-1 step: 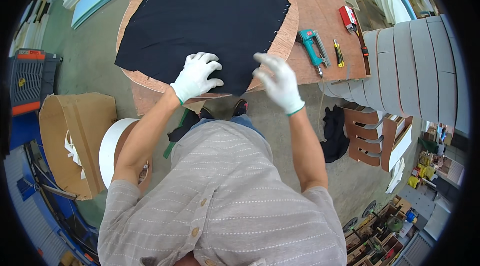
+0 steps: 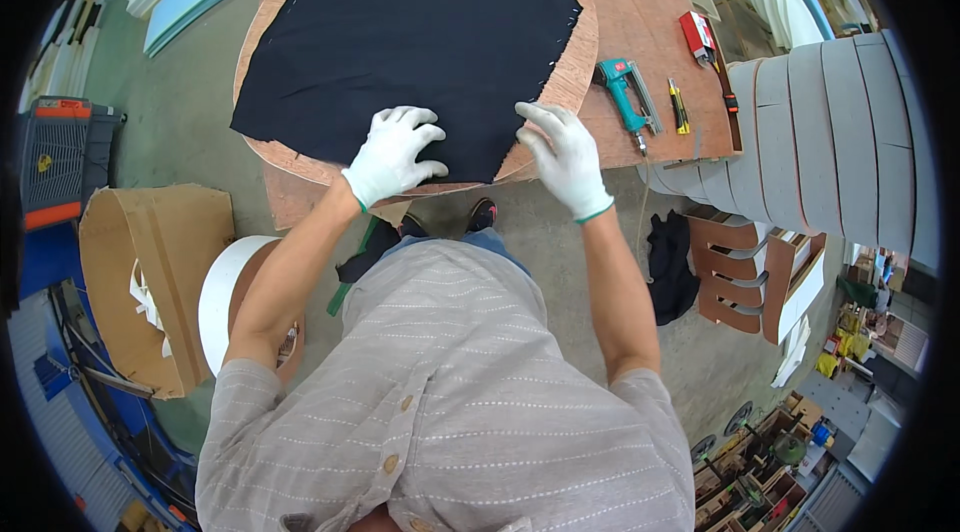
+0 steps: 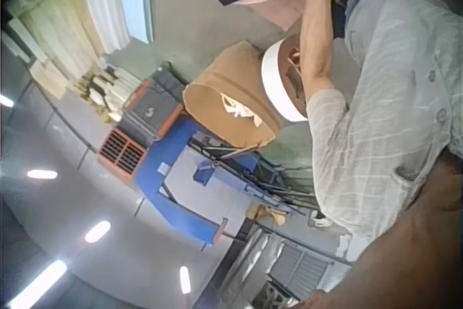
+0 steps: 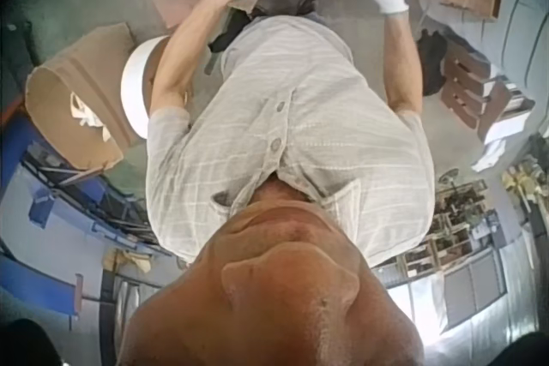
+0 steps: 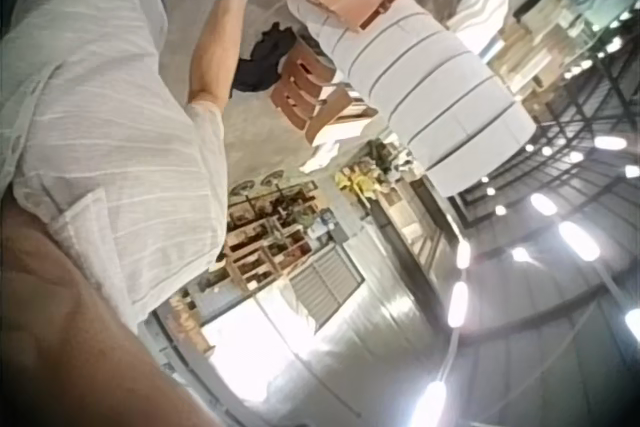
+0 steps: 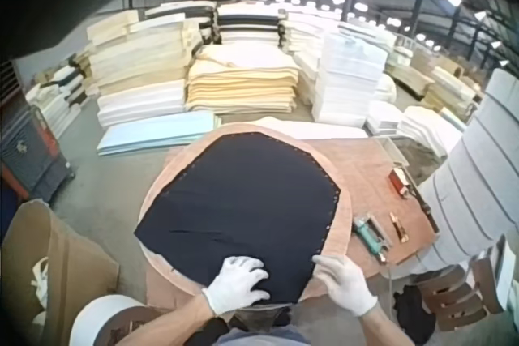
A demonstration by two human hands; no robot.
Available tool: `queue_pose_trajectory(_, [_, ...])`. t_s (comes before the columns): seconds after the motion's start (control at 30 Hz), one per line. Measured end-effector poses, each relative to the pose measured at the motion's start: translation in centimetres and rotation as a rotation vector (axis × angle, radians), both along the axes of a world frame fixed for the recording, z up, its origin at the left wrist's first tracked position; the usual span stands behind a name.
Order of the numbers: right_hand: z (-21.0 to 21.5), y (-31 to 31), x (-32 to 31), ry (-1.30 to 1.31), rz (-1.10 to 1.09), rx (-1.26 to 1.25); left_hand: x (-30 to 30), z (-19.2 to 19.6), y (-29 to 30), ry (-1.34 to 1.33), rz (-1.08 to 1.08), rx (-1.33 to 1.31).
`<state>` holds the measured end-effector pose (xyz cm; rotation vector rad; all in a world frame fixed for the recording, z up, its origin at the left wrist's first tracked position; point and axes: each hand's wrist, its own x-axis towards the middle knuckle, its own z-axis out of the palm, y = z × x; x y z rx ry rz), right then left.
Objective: Staple a piece of black fabric to a circular wooden board using a pneumatic stapler.
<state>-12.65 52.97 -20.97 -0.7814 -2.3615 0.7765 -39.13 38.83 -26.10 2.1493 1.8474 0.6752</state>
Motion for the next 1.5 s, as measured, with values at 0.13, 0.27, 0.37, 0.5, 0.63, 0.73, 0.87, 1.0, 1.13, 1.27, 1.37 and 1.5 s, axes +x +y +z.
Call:
queue_pose_trajectory(0.13, [-1.7, 2.0, -1.1, -0.137, 0.138, 0.075, 0.9, -0.7, -0.8, -0.005, 0.075, 0.084])
queue_pose_trajectory(0.27, [-2.3, 2.0, -2.6, -0.275, 0.222, 0.01, 1.5, -0.8, -0.6, -0.038, 0.105, 0.076])
queue_pose_trajectory(0.37, [-2.2, 1.2, -3.2, -0.295, 0.254, 0.104, 1.5, -0.8, -0.5, 0.017, 0.087, -0.039])
queue_pose_trajectory(0.5, [-1.7, 2.3, -4.6, -0.122, 0.275, 0.013, 0.8, 0.7, 0.3, -0.006, 0.08, 0.319])
queue_pose_trajectory(0.63, [-0.2, 3.0, -6.6, -0.256, 0.408, 0.087, -0.3, 2.8, 1.6, 0.018, 0.074, 0.296])
queue_pose_trajectory(0.73, [-1.6, 3.5, -8.2, -0.357, 0.402, 0.371, -0.5, 3.4, 2.5, 0.055, 0.036, 0.279])
queue_pose_trajectory(0.87, [-1.7, 3.8, -8.9, -0.161, 0.305, 0.579, 0.6, 4.1, 2.8, 0.017, 0.132, 0.314])
queue_pose_trajectory(1.0, [-3.4, 1.0, -7.9, -0.138, 0.302, 0.684, 0.1, 1.0, 2.2, 0.214, 0.099, 0.342])
queue_pose_trajectory(1.13, [-4.3, -2.4, -6.0, -0.087, 0.304, 0.446, 0.3, -1.2, -0.4, 0.175, 0.077, 0.36])
queue_pose_trajectory(1.27, [-4.8, -4.3, -1.3, 0.053, 0.012, 0.281, 0.2, -2.0, -1.3, 0.178, 0.103, 0.364])
queue_pose_trajectory(1.37, [-5.3, -3.7, 0.4, -0.027, -0.091, 0.29, 0.2, -1.7, -1.1, 0.168, 0.096, 0.376])
queue_pose_trajectory(1.5, [-3.7, -2.9, -2.0, -0.057, 0.035, 0.41, 0.0, -1.1, -0.9, 0.131, 0.1, 0.382])
